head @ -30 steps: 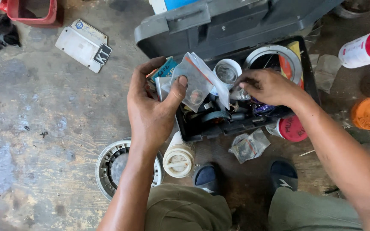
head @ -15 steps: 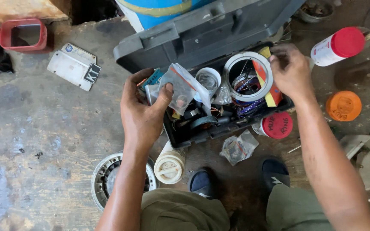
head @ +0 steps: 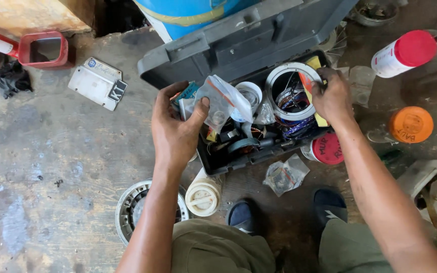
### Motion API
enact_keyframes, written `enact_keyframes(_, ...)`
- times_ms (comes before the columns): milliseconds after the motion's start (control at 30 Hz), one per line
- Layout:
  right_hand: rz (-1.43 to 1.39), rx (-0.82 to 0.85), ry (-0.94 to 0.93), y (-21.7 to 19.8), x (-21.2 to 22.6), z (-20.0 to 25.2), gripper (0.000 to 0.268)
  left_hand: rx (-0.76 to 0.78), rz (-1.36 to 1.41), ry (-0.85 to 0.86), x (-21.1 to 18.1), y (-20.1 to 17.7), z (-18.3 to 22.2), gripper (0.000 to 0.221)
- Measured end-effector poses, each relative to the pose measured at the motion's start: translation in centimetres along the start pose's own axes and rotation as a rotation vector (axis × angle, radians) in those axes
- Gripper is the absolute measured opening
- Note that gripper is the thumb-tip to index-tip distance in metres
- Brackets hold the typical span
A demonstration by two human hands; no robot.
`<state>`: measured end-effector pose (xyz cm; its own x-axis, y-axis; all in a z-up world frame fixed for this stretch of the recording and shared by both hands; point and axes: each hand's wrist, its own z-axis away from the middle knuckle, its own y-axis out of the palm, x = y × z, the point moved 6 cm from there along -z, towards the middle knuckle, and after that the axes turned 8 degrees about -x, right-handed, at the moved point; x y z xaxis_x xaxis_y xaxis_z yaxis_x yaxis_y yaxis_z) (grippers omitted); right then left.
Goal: Searching through a toolbox for specific mechanical parts and inspecting their contents
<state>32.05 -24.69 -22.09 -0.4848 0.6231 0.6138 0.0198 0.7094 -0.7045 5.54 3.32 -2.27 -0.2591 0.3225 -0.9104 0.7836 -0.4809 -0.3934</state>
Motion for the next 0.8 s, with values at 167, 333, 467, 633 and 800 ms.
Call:
enact_keyframes(167, -0.041, -0.042, 0.017, -1.1, 0.5, -0.5, 0.023, -0.003, -0.012, -0.010, 0.1, 0.0, 0.0, 0.054)
enact_keyframes(333, -0.068, -0.389, -0.359, -6.4, 7.9, -1.6, 0.024, -0.033, -0.008, -0.015, 0.5, -0.5, -0.2, 0.054)
enact_keyframes(467, -0.303, -0.389, -0.434, -7.5, 13.4, -0.8, 0.020, -0.038, -0.019, -0.009, 0.6, -0.8, -0.3, 0.054)
enact_keyframes(633, -0.476, -0.199, -0.178, -1.8, 16.4, 3.6, 0.019, -0.044, -0.024, -0.001, 0.7, -1.3, -0.3, 0.054)
enact_keyframes(800, -0.369, 0.020, 0.086, 6.1, 15.0, 9.0, 0.024, -0.048, -0.027, -0.041, 0.9, -1.6, -0.3, 0.056)
